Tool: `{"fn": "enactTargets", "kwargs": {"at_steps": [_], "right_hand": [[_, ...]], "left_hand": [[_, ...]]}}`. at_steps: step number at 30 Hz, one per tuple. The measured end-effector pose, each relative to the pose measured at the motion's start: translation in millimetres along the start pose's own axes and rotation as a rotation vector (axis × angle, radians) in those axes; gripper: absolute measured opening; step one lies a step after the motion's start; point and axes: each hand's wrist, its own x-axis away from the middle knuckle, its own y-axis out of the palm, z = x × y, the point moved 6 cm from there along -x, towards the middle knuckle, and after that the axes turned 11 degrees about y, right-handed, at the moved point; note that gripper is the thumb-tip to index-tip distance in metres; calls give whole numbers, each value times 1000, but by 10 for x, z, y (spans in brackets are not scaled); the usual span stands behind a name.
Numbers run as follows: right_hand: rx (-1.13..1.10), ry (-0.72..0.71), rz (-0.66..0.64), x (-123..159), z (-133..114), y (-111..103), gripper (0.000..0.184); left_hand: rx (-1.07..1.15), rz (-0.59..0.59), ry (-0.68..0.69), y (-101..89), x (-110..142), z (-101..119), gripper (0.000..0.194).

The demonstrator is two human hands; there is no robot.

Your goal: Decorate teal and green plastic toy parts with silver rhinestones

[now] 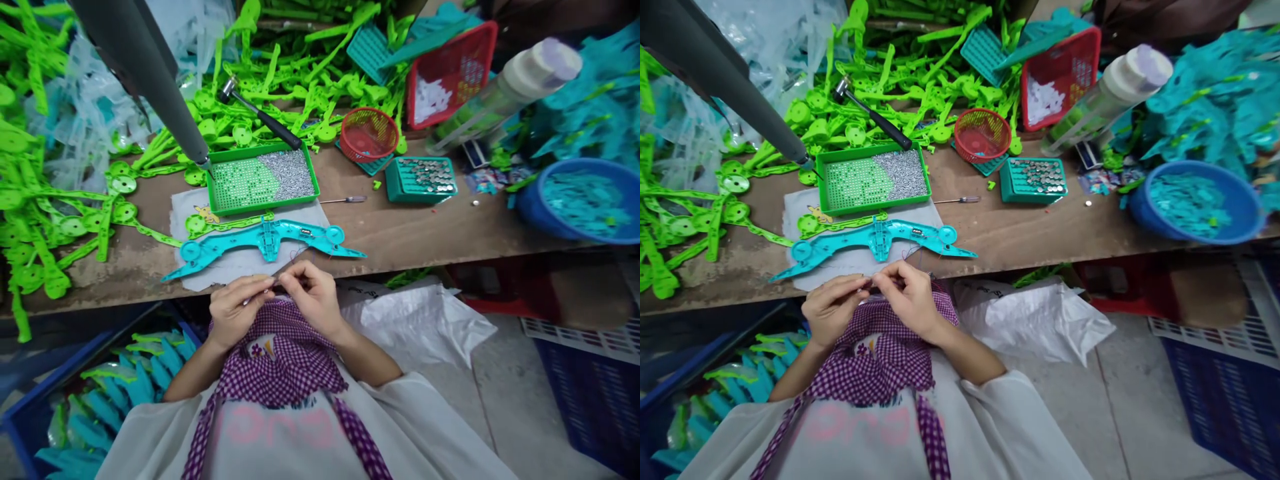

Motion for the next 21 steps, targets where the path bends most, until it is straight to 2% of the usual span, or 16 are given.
{"fn": "enactTargets", "kwargs": {"at_steps": [4, 7, 10, 12, 15, 18, 21], "right_hand": [[30, -18, -185, 1, -75, 149, 24], [-36, -27, -347, -1, -188, 346, 33], [-146, 50, -441, -46, -203, 527, 35], [-219, 102, -510, -58, -172, 591, 36], [-150, 106, -596, -21, -139, 521, 33], [216, -75, -608, 47, -190, 303, 27], [499, -246, -487, 61, -258, 84, 25]], "left_hand": [[20, 213, -2, -56, 38, -128, 10], [-2, 350, -14, -142, 27, -192, 18], [-13, 412, -47, -245, -15, -176, 22], [16, 392, -137, -285, -33, -177, 27], [191, 247, -334, -227, -6, -227, 36], [407, 129, -497, -109, 82, -274, 32], [492, 219, -579, -94, 136, -323, 30]]}}
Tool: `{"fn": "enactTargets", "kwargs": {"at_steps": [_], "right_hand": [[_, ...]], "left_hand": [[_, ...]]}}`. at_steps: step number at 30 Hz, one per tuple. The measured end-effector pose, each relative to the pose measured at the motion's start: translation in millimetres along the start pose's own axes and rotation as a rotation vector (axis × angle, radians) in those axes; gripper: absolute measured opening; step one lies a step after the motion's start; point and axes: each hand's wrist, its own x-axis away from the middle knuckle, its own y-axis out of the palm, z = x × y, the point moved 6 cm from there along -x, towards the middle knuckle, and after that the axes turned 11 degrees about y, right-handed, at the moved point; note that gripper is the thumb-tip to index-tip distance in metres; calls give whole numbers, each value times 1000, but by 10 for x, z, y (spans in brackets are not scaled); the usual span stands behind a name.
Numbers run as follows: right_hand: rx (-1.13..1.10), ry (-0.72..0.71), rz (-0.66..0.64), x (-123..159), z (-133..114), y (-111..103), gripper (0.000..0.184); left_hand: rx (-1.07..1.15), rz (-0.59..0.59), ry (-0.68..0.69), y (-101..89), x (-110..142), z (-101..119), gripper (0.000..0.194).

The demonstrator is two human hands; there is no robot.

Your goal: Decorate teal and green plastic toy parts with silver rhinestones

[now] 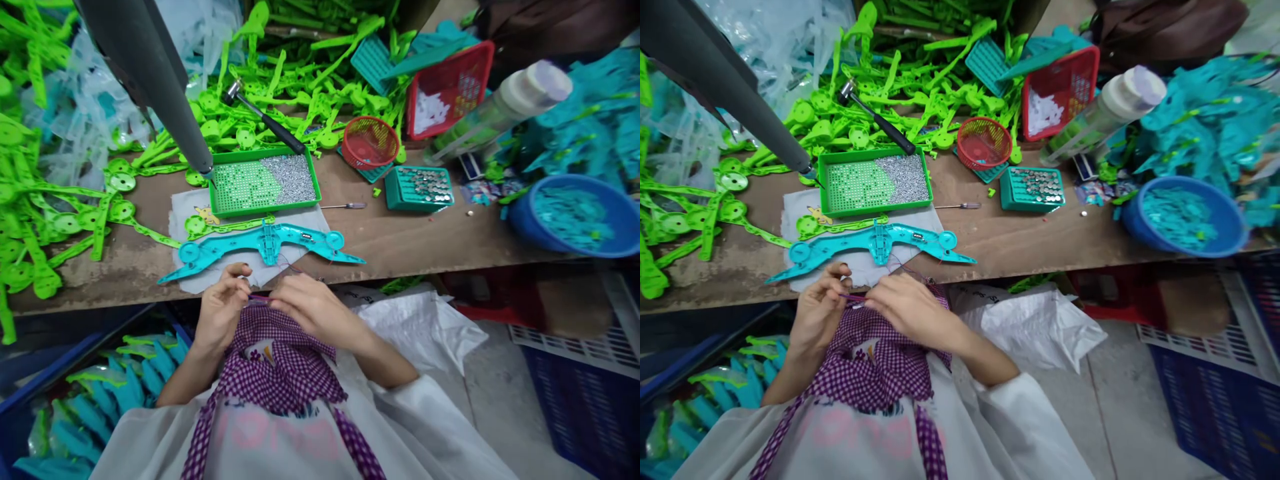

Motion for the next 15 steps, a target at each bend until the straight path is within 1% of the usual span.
{"fn": "enactTargets", "kwargs": {"at_steps": [2, 5, 6, 8, 9, 10, 11, 12, 13, 14, 15], "right_hand": [[26, 27, 90, 24, 40, -88, 22], [-37, 97, 178, 30, 122, -150, 24], [-53, 116, 161, 30, 155, -153, 23], [-112, 156, 68, 33, 243, -164, 21], [-157, 186, 55, 32, 306, -206, 22], [-199, 221, 84, 21, 383, -276, 24], [-226, 259, 158, -1, 473, -368, 26], [-228, 292, 257, -36, 566, -464, 28], [-205, 313, 348, -87, 654, -537, 28], [-169, 320, 394, -158, 732, -569, 28], [-138, 316, 390, -247, 802, -555, 27]], "left_hand": [[41, 57, -17, -4, -17, -20, 31], [104, 62, -45, 32, -60, -34, 30], [108, 67, -38, 31, -73, -29, 30], [85, 47, -22, 23, -86, -32, 28], [70, 13, -42, 25, -81, -58, 34], [59, -25, -88, 29, -70, -105, 46], [58, -44, -147, 25, -53, -165, 59], [67, -36, -215, 11, -37, -233, 67], [84, 6, -278, -11, -26, -299, 67], [107, 68, -330, -34, -25, -357, 62], [141, 134, -369, -47, -33, -405, 54]]}}
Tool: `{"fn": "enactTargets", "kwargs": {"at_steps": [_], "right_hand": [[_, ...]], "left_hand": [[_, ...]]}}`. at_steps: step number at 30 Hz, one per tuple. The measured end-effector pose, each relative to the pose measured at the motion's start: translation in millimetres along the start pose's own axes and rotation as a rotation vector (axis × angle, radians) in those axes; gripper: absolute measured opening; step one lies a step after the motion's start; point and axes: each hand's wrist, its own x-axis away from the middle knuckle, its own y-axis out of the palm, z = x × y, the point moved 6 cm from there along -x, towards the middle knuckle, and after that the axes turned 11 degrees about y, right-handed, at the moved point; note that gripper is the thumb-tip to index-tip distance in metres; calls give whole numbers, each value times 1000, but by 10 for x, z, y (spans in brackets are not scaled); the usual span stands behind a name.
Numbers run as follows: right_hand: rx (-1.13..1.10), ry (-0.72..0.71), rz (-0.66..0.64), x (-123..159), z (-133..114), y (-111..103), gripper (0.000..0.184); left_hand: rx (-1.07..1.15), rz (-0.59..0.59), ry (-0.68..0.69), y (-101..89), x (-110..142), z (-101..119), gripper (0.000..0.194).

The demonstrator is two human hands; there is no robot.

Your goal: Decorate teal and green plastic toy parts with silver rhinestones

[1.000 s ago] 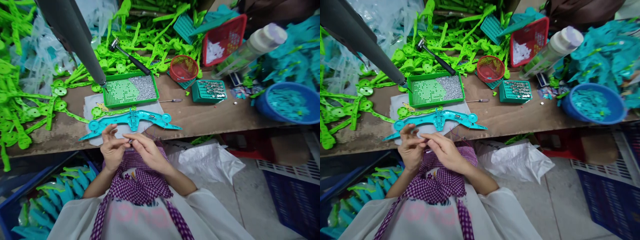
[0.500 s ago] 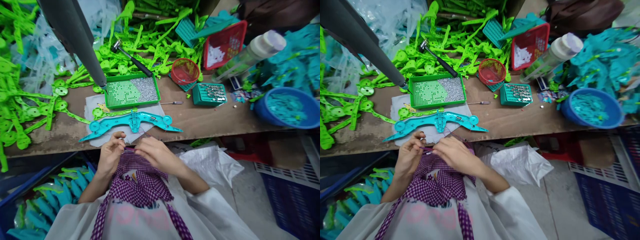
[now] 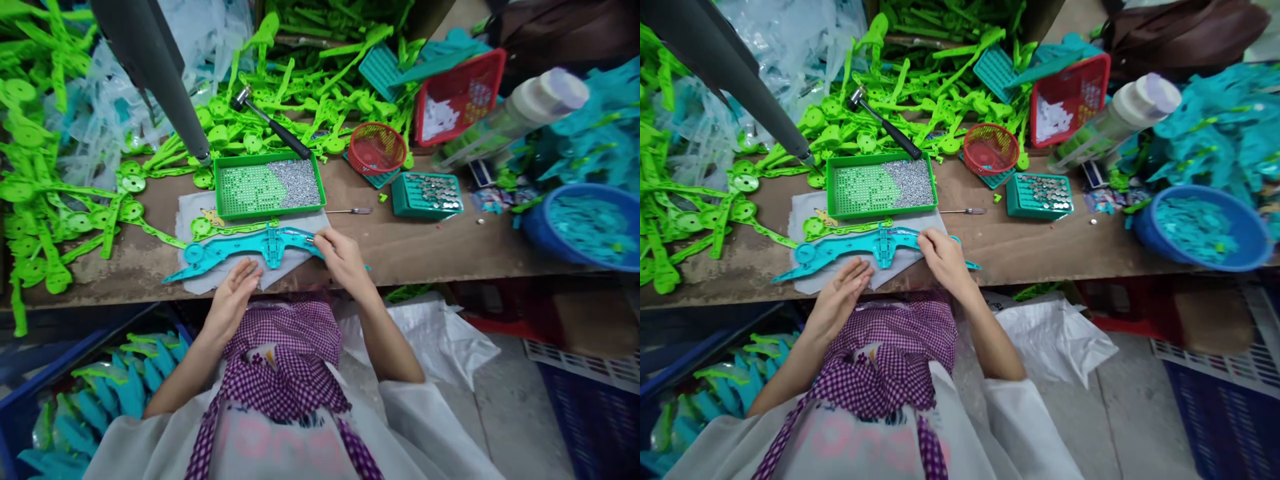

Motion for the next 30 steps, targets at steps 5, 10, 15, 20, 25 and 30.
{"fn": "enactTargets", "kwargs": {"at_steps": [5, 10, 15, 20, 25, 30], "right_hand": [[-25, -11, -111, -245, 216, 290, 26], [3, -84, -105, -198, 275, 310, 29], [21, -137, -48, -101, 198, 140, 35], [196, -174, 42, 16, 96, 75, 35], [268, -217, 9, 21, 49, 292, 34], [266, -152, 9, 11, 94, 359, 37]], "left_hand": [[230, 113, -90, 117, -193, -77, 29], [150, 49, 29, 255, -369, -41, 22], [58, 51, 147, 296, -429, -46, 38], [66, 43, 164, 278, -392, -67, 36], [75, -25, 153, 345, -331, 16, 32], [113, -6, 97, 337, -361, -3, 33]]}}
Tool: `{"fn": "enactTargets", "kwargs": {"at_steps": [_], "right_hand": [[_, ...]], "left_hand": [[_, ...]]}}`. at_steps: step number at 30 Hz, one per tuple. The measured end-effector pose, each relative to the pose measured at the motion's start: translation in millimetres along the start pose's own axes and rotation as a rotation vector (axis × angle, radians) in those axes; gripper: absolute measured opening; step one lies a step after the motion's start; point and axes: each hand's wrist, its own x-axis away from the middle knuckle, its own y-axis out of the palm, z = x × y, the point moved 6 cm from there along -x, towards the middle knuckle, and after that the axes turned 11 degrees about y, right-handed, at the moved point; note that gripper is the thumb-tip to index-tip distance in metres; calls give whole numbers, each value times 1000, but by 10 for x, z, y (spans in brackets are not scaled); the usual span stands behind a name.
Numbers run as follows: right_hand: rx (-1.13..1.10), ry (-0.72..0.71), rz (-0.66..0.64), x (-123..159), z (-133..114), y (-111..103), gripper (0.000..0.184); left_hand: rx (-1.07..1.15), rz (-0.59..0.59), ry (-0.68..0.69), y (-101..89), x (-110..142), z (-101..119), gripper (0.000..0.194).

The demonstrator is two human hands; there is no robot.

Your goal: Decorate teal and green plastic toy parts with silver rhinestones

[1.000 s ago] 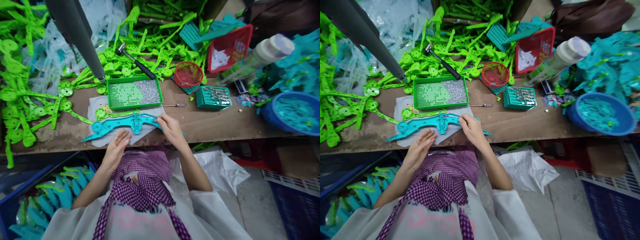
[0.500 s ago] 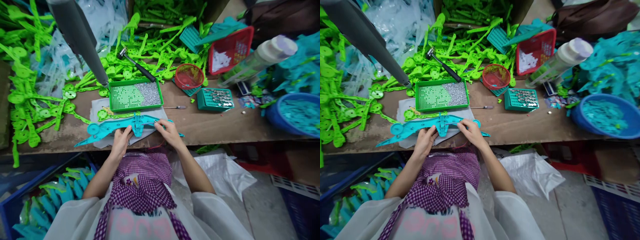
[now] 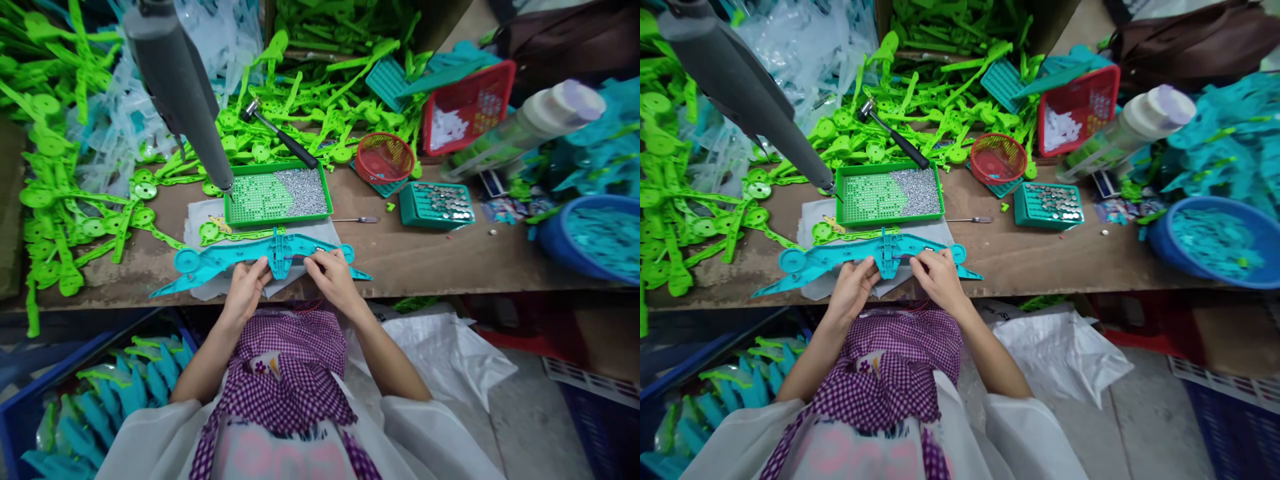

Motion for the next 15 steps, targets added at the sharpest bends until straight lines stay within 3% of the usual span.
{"fn": "enactTargets", "kwargs": {"at_steps": [10, 15], "right_hand": [[231, 93, -62, 34, -48, 60, 34], [324, 84, -167, 23, -106, 123, 32]], "left_hand": [[-24, 19, 145, 4, -93, -45, 28], [-32, -18, 114, -4, -101, -69, 29]]}}
